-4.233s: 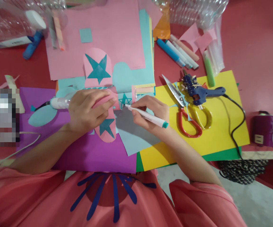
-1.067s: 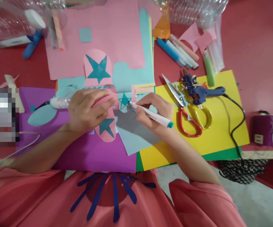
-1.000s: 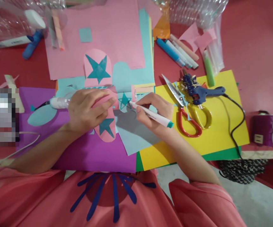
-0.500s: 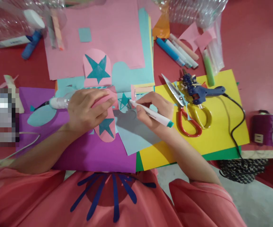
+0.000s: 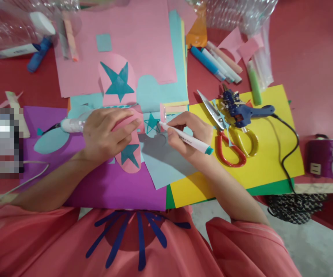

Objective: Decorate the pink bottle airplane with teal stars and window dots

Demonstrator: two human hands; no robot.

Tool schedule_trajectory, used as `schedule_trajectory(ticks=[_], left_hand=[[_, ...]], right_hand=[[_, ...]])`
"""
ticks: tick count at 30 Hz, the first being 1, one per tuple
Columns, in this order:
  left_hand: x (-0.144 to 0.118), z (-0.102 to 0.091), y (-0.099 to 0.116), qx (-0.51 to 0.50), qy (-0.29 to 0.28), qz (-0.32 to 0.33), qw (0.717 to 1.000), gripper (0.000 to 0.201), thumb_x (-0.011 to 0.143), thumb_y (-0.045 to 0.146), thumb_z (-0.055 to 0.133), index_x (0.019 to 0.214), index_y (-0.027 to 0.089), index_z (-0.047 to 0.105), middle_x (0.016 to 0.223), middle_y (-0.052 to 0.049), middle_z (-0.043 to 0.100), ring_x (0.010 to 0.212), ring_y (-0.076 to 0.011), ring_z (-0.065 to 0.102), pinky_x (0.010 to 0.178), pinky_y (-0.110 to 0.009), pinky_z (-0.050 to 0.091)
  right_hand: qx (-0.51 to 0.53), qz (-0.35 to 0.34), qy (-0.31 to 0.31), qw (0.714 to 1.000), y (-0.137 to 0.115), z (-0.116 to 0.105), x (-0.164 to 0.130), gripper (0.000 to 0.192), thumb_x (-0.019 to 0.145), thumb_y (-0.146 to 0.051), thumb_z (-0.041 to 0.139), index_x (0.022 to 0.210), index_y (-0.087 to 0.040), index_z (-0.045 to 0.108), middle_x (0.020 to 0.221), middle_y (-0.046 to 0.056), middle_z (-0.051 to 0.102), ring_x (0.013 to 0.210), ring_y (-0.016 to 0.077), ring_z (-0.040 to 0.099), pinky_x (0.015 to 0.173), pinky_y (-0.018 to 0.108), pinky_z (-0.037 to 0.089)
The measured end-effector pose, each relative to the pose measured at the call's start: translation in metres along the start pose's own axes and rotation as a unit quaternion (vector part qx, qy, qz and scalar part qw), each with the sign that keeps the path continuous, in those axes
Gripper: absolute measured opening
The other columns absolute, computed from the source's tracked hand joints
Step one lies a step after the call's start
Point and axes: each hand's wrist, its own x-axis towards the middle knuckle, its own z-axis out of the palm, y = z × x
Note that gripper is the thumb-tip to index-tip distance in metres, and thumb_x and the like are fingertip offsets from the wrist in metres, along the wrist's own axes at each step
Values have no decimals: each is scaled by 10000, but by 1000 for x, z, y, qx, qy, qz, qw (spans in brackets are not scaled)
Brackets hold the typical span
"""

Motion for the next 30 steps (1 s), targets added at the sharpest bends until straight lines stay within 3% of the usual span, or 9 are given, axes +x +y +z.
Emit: schedule_trajectory(ticks=[4, 7, 11, 19, 30], left_hand=[[-3, 1, -1, -43, -33, -24, 998, 359, 923, 152, 430, 1201, 316, 588, 1167, -25, 706, 1096, -217, 671, 898, -358, 519], [-3, 1, -1, -73, -23, -33, 997, 351, 932, 146, 432, 1207, 310, 578, 1172, -29, 704, 1090, -229, 674, 898, -372, 510], [-2, 1, 0, -32, 5, -10, 999, 355, 919, 130, 443, 1198, 301, 579, 1135, -26, 713, 1052, -217, 683, 866, -352, 516], [-4, 3, 0, -39, -3, -20, 999, 360, 931, 142, 439, 1223, 314, 561, 1162, -17, 699, 1076, -209, 669, 894, -343, 489], [1, -1, -1, 1, 2, 6, 1000, 343, 926, 141, 434, 1202, 300, 560, 1134, -10, 717, 1043, -192, 678, 876, -332, 499]], right_hand=[[-9, 2, 4, 1000, -1, -1, 0, 138, 925, -320, 623, 820, -233, 597, 630, -35, 640, 514, 78, 566, 444, 253, 413], [-13, 1, 6, 1000, -1, -1, 0, 155, 928, -330, 615, 812, -230, 593, 629, -36, 643, 507, 77, 562, 440, 254, 412], [-23, 1, 1, 1000, 0, -1, 0, 146, 931, -340, 610, 828, -237, 600, 624, -36, 636, 514, 86, 571, 448, 263, 422], [-24, 10, 5, 1000, 0, -2, 0, 153, 926, -349, 612, 814, -245, 605, 613, -30, 617, 503, 92, 552, 433, 270, 398], [48, -21, -22, 998, -1, 7, -5, 29, 886, -279, 628, 874, -253, 624, 685, -15, 663, 559, 125, 608, 507, 291, 502]])
